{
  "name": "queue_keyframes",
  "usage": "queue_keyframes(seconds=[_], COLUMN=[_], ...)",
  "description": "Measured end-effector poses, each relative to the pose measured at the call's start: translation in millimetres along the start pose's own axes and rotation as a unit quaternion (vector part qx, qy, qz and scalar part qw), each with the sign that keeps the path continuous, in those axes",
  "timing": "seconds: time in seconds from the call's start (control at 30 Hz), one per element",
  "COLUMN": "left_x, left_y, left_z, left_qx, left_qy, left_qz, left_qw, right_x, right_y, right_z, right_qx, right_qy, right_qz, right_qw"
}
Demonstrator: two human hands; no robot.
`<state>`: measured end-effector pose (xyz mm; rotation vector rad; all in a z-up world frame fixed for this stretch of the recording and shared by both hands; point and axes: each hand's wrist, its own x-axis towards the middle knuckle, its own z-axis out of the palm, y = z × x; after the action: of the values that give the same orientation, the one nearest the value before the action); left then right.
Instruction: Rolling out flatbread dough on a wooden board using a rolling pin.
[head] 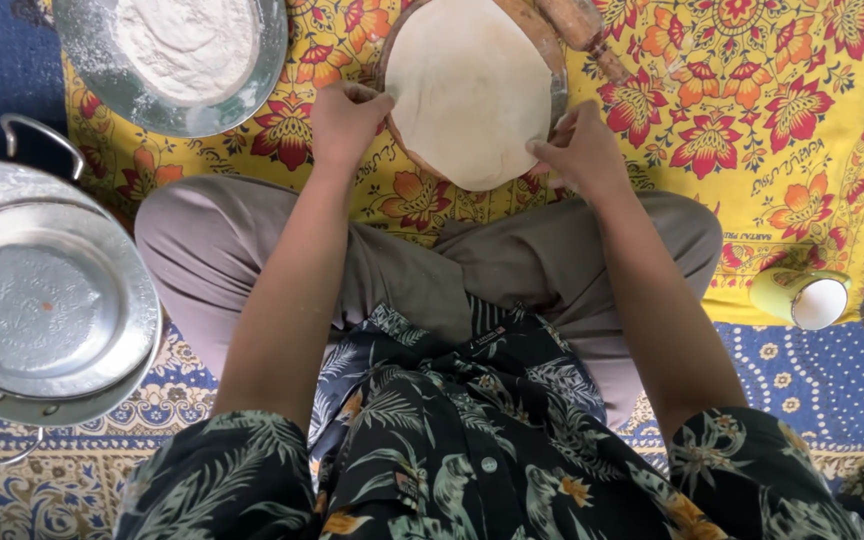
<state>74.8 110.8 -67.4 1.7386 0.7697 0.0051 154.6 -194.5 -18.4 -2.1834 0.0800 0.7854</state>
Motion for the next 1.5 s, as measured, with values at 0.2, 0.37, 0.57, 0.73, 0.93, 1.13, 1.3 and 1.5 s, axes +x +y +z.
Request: queue_keyframes(seconds=[0.2, 0.37, 0.57, 0.73, 0.93, 1.13, 1.3, 1.5], left_x=[-12.9, -38.1, -8.0, -35.6, -14.9, 0.6, 2.2, -7.4], left_y=[-15.6, -0.1, -33.1, 19.9, 2.9, 1.8, -3.8, 2.4], left_z=[-1.4, -1.1, 14.0, -87.4, -156.4, -147.9, -146.7, -144.4], left_qx=[0.123, 0.22, -0.043, -0.055, 0.366, 0.323, 0.338, 0.312], left_qy=[0.015, -0.019, 0.174, 0.242, 0.226, 0.187, 0.148, 0.21], left_qz=[0.019, -0.003, 0.088, 0.113, 0.071, 0.008, -0.001, 0.095], left_qw=[0.992, 0.975, 0.98, 0.962, 0.9, 0.928, 0.929, 0.922], right_x=[28.3, 20.1, 44.2, 63.7, 96.3, 129.9, 135.5, 120.3], right_y=[22.3, 7.4, -100.7, -184.0, -202.9, -190.2, -201.3, -200.2], right_z=[-10.1, -4.2, 99.5, 203.7, 289.5, 316.8, 310.7, 244.0], right_qx=[-0.04, -0.082, -0.029, -0.114, -0.266, -0.357, -0.209, 0.304], right_qy=[0.078, 0.2, 0.048, 0.037, 0.057, 0.063, 0.063, -0.209], right_qz=[-0.104, -0.25, -0.51, -0.543, -0.524, -0.499, -0.508, -0.112], right_qw=[0.991, 0.944, 0.859, 0.831, 0.807, 0.787, 0.833, 0.923])
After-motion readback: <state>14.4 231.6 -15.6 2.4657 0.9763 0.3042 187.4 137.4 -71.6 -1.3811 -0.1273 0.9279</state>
